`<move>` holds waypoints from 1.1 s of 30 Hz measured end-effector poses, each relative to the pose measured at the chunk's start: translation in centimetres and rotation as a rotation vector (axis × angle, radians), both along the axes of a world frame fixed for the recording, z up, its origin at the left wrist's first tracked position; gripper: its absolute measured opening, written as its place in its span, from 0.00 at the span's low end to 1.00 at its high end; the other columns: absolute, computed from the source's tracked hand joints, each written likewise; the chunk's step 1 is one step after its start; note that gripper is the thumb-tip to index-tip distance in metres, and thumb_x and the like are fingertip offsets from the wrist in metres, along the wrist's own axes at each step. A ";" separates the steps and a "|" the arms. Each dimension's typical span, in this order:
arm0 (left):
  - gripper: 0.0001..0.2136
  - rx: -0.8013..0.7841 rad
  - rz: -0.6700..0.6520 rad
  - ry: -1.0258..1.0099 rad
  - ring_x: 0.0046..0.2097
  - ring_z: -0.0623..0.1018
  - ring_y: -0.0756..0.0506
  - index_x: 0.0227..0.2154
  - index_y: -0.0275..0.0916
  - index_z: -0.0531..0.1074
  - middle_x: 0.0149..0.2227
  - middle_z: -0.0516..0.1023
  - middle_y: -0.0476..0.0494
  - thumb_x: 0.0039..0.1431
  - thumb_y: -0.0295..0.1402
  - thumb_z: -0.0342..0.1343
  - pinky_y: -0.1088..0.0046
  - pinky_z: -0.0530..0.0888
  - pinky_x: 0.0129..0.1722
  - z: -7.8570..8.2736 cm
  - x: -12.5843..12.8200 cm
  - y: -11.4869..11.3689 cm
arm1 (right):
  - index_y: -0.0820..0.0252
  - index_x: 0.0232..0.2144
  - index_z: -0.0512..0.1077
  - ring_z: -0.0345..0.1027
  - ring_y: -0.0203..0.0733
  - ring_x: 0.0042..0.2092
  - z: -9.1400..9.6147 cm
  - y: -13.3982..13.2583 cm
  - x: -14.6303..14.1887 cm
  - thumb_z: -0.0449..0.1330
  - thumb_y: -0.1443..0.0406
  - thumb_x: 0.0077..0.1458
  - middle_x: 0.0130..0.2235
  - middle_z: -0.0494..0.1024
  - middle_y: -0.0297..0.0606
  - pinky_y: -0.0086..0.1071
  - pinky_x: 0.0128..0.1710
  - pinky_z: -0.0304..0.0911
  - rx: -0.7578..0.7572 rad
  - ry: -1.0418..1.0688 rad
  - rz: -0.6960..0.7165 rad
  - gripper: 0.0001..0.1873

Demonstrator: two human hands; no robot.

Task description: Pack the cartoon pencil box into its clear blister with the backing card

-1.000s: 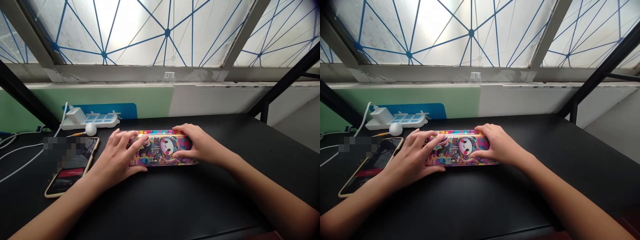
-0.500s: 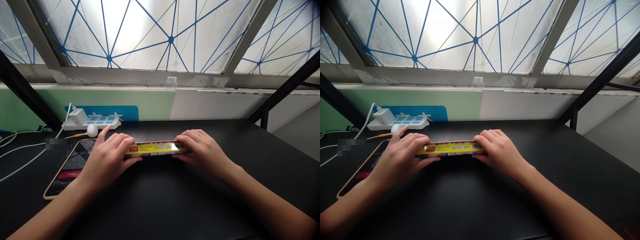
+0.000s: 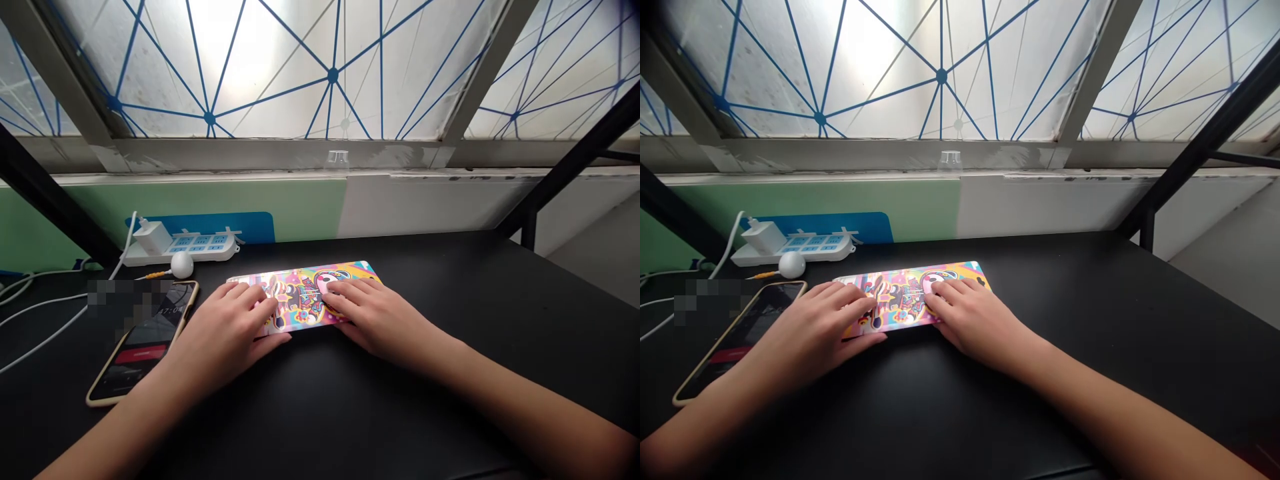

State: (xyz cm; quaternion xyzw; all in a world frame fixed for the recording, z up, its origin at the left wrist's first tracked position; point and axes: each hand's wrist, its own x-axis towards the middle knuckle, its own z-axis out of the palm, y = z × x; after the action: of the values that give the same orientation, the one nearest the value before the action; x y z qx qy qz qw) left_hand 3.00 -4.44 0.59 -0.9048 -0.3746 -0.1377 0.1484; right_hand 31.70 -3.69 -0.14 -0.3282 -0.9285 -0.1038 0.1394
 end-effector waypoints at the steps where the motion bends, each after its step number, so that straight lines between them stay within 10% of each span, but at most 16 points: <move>1: 0.16 -0.008 0.007 -0.014 0.46 0.77 0.34 0.48 0.39 0.75 0.45 0.79 0.37 0.66 0.45 0.56 0.54 0.74 0.47 -0.1 0.1 0.1 | 0.64 0.58 0.71 0.69 0.56 0.60 -0.2 0.1 -0.1 0.56 0.64 0.67 0.61 0.74 0.53 0.50 0.58 0.67 -0.023 0.005 0.009 0.19; 13: 0.42 -0.347 0.277 -0.053 0.73 0.53 0.31 0.71 0.40 0.52 0.73 0.52 0.34 0.63 0.62 0.46 0.44 0.55 0.69 -2.5 -0.1 1.4 | 0.52 0.71 0.54 0.46 0.58 0.72 -0.2 0.4 -0.1 0.61 0.49 0.63 0.73 0.52 0.45 0.57 0.69 0.49 -0.302 -0.035 0.038 0.40; 22: 0.43 -0.369 0.291 -0.009 0.73 0.52 0.31 0.71 0.38 0.53 0.73 0.50 0.34 0.63 0.64 0.44 0.43 0.54 0.69 -2.1 -0.1 1.4 | 0.43 0.60 0.72 0.52 0.57 0.70 3.6 1.3 5.4 0.57 0.40 0.60 0.65 0.70 0.32 0.48 0.65 0.59 -0.595 -0.060 -0.165 0.31; 27: 0.39 -0.313 0.244 -0.004 0.72 0.54 0.29 0.70 0.40 0.57 0.73 0.52 0.30 0.64 0.62 0.45 0.40 0.58 0.66 -2.1 -0.3 1.4 | 0.49 0.51 0.80 0.69 0.60 0.61 3.1 1.5 5.6 0.60 0.43 0.59 0.57 0.79 0.41 0.50 0.57 0.69 -0.353 -0.020 -0.224 0.26; 33: 0.32 -0.171 0.127 -0.018 0.72 0.54 0.29 0.69 0.39 0.57 0.72 0.55 0.28 0.69 0.52 0.49 0.40 0.61 0.65 -2.1 0.5 0.5 | 0.57 0.69 0.58 0.53 0.63 0.70 0.0 0.4 0.3 0.61 0.43 0.59 0.71 0.56 0.54 0.61 0.64 0.57 -0.122 0.007 -0.037 0.44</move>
State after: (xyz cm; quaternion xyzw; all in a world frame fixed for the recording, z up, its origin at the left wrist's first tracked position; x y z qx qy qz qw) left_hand 3.52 -3.96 -1.49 -0.8873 -0.4431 -0.1036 0.0755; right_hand 31.98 -3.31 -0.14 -0.3537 -0.9263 -0.0483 0.1204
